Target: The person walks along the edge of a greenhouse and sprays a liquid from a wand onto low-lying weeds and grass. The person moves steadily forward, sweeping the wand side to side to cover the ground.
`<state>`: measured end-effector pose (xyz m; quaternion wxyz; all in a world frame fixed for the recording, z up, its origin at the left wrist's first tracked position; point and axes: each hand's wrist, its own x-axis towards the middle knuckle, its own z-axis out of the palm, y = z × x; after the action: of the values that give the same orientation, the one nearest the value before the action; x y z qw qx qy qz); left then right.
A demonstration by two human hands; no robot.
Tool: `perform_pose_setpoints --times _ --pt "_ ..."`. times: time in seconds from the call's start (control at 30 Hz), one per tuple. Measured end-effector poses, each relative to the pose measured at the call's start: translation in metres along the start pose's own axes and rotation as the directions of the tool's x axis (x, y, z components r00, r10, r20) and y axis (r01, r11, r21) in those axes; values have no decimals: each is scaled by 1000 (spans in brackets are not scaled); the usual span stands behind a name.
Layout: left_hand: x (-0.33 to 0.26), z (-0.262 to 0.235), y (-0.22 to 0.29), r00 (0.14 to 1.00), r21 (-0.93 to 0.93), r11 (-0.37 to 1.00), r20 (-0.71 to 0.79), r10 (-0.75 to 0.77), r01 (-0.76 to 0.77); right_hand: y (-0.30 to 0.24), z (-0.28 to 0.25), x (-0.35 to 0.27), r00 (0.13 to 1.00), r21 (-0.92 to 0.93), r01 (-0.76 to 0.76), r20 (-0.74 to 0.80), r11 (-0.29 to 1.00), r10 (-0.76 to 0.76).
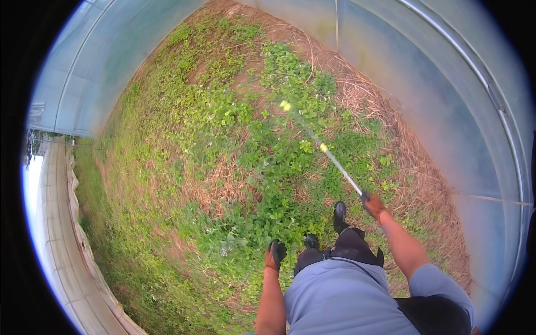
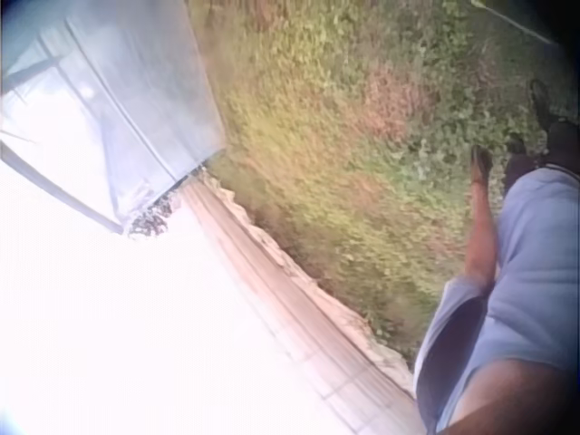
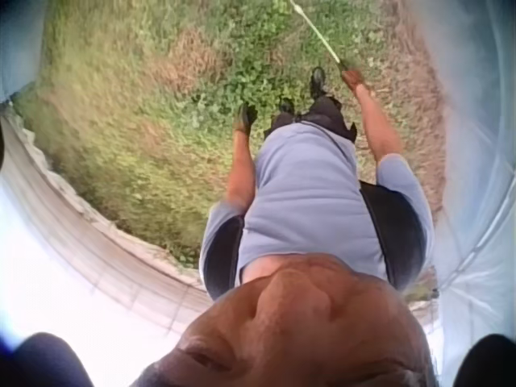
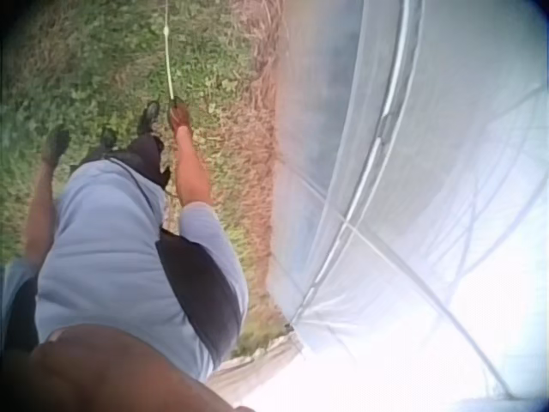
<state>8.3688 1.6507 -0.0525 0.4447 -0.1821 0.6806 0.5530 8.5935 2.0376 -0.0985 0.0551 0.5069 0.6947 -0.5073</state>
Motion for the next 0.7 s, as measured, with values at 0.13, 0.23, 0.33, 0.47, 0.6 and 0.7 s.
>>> perform_pose_setpoints --times 0.13,0.23,0.33,0.47,0.6,0.7 --pt "8 25 15 999 43 998 13 -47 47 41 7 -69 972 -191 54 237 980 -7" --pt "11 23 0 997 108 992 24 -73 70 68 -9 -105 977 -125 -93 182 988 115" --pt "13 30 -8 988 124 982 41 -148 142 124 -17 -108 964 103 -264 7 959 265" --pt "37 12 -17 980 388 920 198 -25 -55 118 -30 -59 920 556 -327 1 764 393" --pt "54 41 10 983 320 947 174 -60 1 119 -41 -55 904 450 -426 220 785 366" --pt "57 74 40 993 265 963 86 -77 51 117 -36 -85 947 314 -312 181 897 266"
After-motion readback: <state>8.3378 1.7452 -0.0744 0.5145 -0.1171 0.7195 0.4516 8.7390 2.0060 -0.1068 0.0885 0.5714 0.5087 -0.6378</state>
